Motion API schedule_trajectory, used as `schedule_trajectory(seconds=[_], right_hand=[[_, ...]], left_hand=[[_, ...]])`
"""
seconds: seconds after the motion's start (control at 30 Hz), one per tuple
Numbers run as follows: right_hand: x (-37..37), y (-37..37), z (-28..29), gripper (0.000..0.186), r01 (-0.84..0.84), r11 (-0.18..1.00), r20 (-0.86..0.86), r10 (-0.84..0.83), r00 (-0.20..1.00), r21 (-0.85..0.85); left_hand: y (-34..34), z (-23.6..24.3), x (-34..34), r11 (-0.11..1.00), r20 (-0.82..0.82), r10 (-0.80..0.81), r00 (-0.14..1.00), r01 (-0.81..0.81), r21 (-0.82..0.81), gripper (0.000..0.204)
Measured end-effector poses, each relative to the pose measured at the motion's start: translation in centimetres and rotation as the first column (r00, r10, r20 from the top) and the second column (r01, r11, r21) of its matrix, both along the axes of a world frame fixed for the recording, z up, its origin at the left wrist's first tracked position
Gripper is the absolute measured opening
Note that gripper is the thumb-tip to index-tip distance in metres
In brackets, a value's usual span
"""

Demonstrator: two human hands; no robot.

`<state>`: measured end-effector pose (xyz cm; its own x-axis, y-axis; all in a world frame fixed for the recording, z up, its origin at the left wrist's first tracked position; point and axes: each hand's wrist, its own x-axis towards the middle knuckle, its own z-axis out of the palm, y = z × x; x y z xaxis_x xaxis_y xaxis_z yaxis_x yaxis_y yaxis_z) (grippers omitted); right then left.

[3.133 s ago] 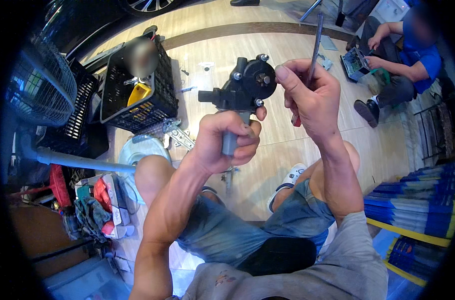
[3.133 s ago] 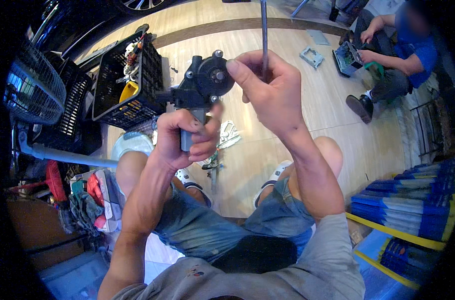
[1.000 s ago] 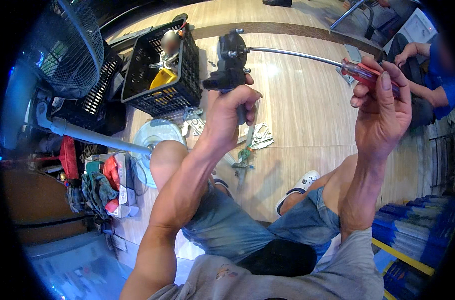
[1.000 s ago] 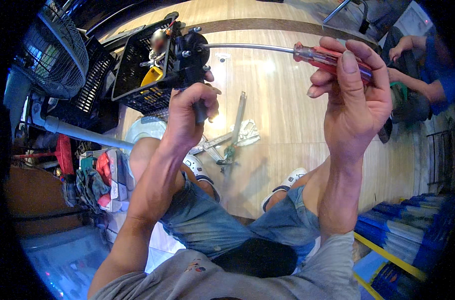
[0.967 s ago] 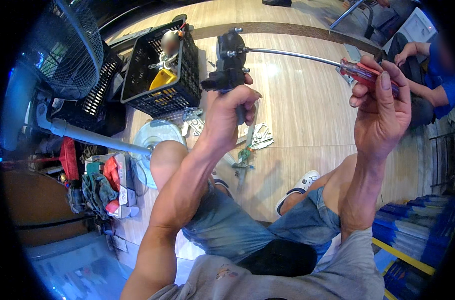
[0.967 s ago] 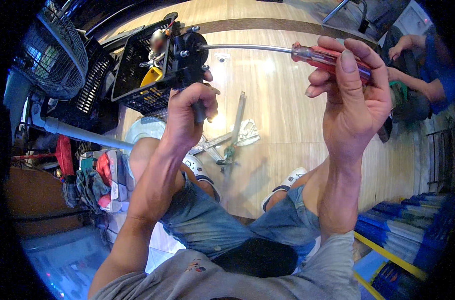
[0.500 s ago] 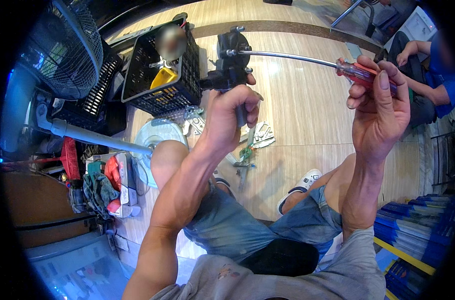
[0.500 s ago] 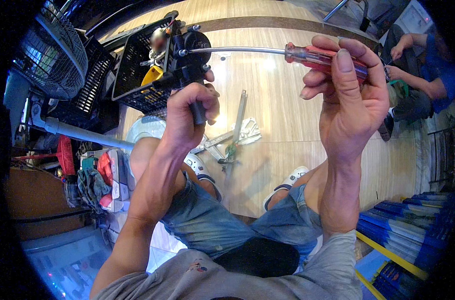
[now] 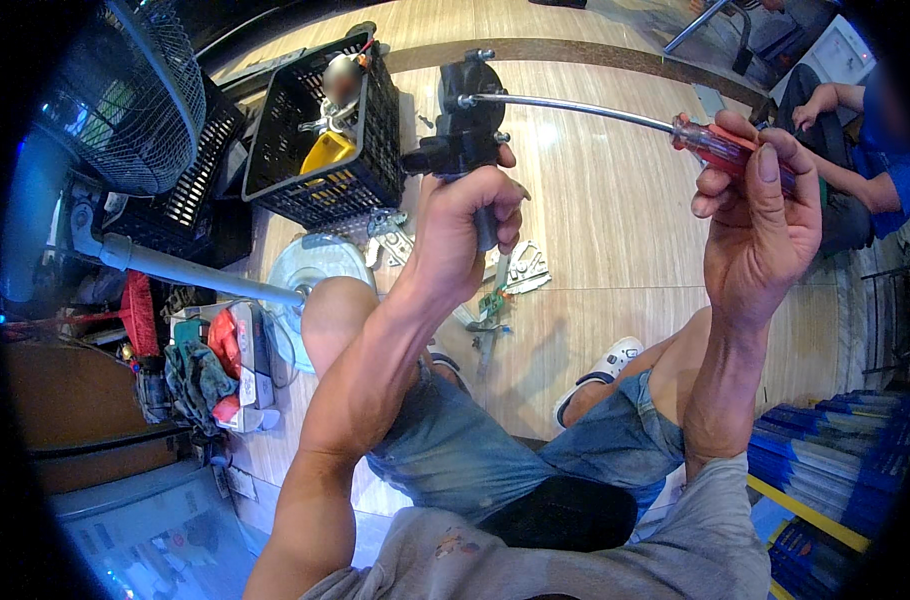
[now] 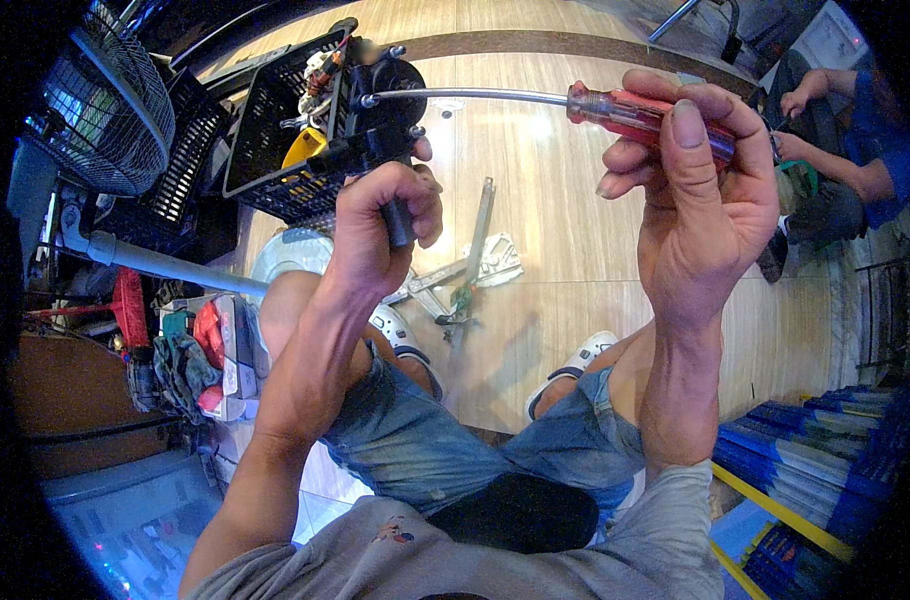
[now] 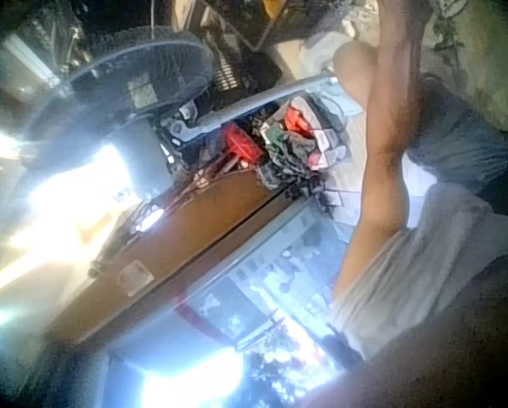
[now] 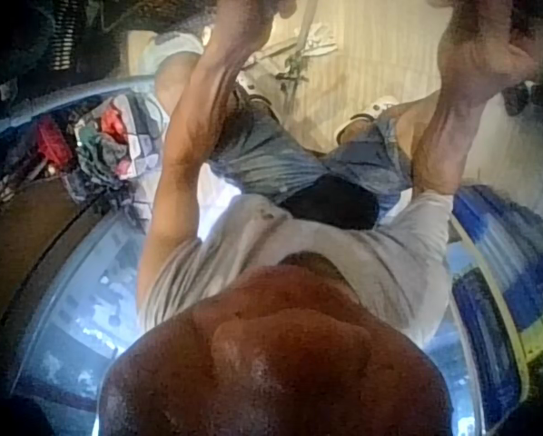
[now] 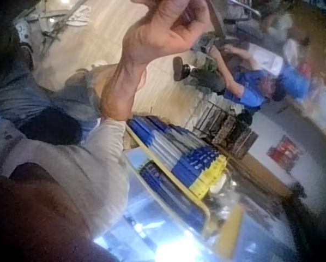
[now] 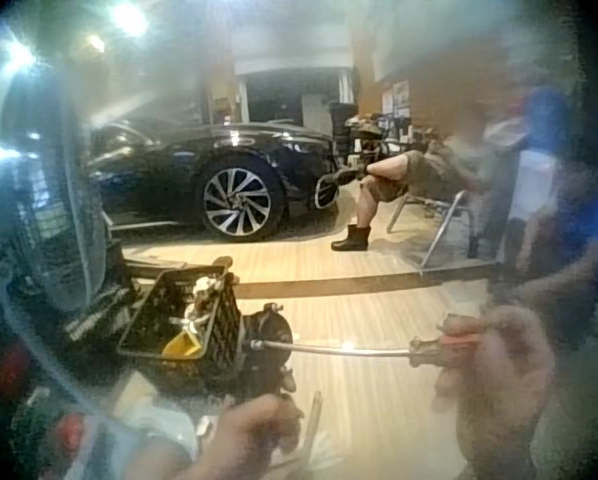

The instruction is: The person uses a screwdriver to loosen and remove screws from a motor assembly, detaches the metal casing, and then drives screws into the plastic housing using the screwdriver.

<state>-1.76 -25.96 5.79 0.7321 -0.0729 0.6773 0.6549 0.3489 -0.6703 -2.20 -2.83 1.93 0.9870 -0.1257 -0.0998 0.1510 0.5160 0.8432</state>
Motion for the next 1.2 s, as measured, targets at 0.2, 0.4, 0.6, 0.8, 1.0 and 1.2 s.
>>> schedule_trajectory(seconds=[0.2,0.4,0.6,0.8,1.0,1.2], right_hand=[[-0.01,-0.14,0.08,0.02,0.028,0.999,-0.002,-0.028,1.0,-0.016],[-0.07,-0.19,0.13,0.019,0.022,1.0,0.012,-0.022,1.0,-0.006],[-0.04,-0.11,0.1,0.019,0.014,1.0,-0.015,-0.015,1.0,-0.015],[0.03,-0.24,0.11,0.019,0.018,1.0,0.01,-0.019,1.0,0.009],[0.16,-0.15,-0.13,0.02,-0.011,1.0,0.007,0.01,1.0,0.013],[0.09,-0.27,0.01,0.02,0.006,1.0,0.025,-0.007,1.0,0.023]], left_hand=[[-0.03,0.05,0.04,1.0,0.005,0.007,1.0,-0.007,0.008,0.027],[-0.11,-0.21,0.11,1.0,0.007,0.009,1.0,-0.009,0.0,0.026],[-0.14,0.08,-0.04,1.0,-0.004,0.016,1.0,-0.016,-0.009,0.026],[-0.11,0.24,-0.09,0.998,-0.001,0.033,0.999,-0.032,0.047,0.031],[-0.19,-0.03,0.05,1.0,-0.009,0.009,1.0,-0.009,0.012,0.03],[0.04,-0.28,0.2,1.0,0.011,-0.003,1.0,0.003,-0.029,0.027]])
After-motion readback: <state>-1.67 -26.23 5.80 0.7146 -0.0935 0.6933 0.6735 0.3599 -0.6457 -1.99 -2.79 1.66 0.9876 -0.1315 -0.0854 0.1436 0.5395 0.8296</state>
